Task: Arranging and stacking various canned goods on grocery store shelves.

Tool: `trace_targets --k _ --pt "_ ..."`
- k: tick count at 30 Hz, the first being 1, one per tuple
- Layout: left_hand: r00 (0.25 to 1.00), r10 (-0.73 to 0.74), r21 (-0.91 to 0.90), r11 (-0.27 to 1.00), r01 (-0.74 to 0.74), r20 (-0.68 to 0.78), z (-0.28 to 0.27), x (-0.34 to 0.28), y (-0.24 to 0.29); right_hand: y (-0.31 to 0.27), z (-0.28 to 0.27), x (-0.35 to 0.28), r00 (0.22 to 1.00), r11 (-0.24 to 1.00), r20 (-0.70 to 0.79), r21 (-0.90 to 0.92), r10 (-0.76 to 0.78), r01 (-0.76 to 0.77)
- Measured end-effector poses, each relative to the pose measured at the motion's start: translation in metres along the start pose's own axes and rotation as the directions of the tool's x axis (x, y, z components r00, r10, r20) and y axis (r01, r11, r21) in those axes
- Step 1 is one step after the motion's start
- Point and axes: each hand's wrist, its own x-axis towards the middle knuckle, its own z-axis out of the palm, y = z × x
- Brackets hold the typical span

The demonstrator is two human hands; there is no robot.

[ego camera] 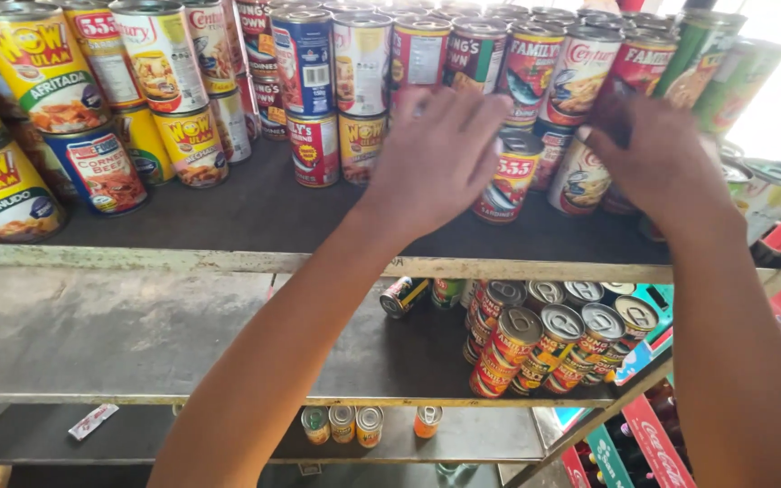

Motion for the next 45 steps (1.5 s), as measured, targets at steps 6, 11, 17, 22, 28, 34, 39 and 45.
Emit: trace_targets --k 6,11,17,22,28,34,39,45 --pt "0.993 0.023 0.033 0.999 -0.027 0.115 0.032 0.011 0.009 0.003 0.013 -0.003 0.97 0.974 -0.154 -0.156 -0.187 0.163" --pt "0.992 0.014 0.019 1.0 -0.017 0.125 0.044 0.005 0.003 0.002 0.014 0.003 0.946 0.954 -0.314 0.255 -0.074 0.159" --pt "0.989 -0.063 -0.032 0.997 0.067 0.133 0.039 -0.001 0.004 -0.009 0.025 0.022 0.812 0.676 -0.572 0.553 -0.116 0.487" --pt "0.986 -0.11 -0.059 0.991 0.118 0.127 0.034 -0.003 0.005 -0.05 0.021 0.025 0.906 0.58 -0.415 0.72 -0.078 0.38" --pt "0.979 -0.155 -0.097 0.981 0.168 0.13 0.032 -0.005 0.004 -0.038 0.049 0.031 0.932 0.537 -0.328 0.764 -0.154 0.358" --pt "0.985 -0.145 -0.141 0.977 0.158 0.097 0.033 -0.005 0.004 -0.03 0.057 0.029 0.972 0.252 -0.11 0.954 -0.209 0.162" --pt "0.983 -0.145 -0.151 0.975 0.161 0.11 0.036 -0.005 0.004 -0.03 0.059 0.029 0.971 0.452 -0.116 0.869 -0.208 0.201" --pt "0.987 -0.126 -0.132 0.981 0.14 0.104 0.038 -0.005 0.005 -0.036 0.055 0.019 0.972 0.461 -0.087 0.868 -0.22 0.182"
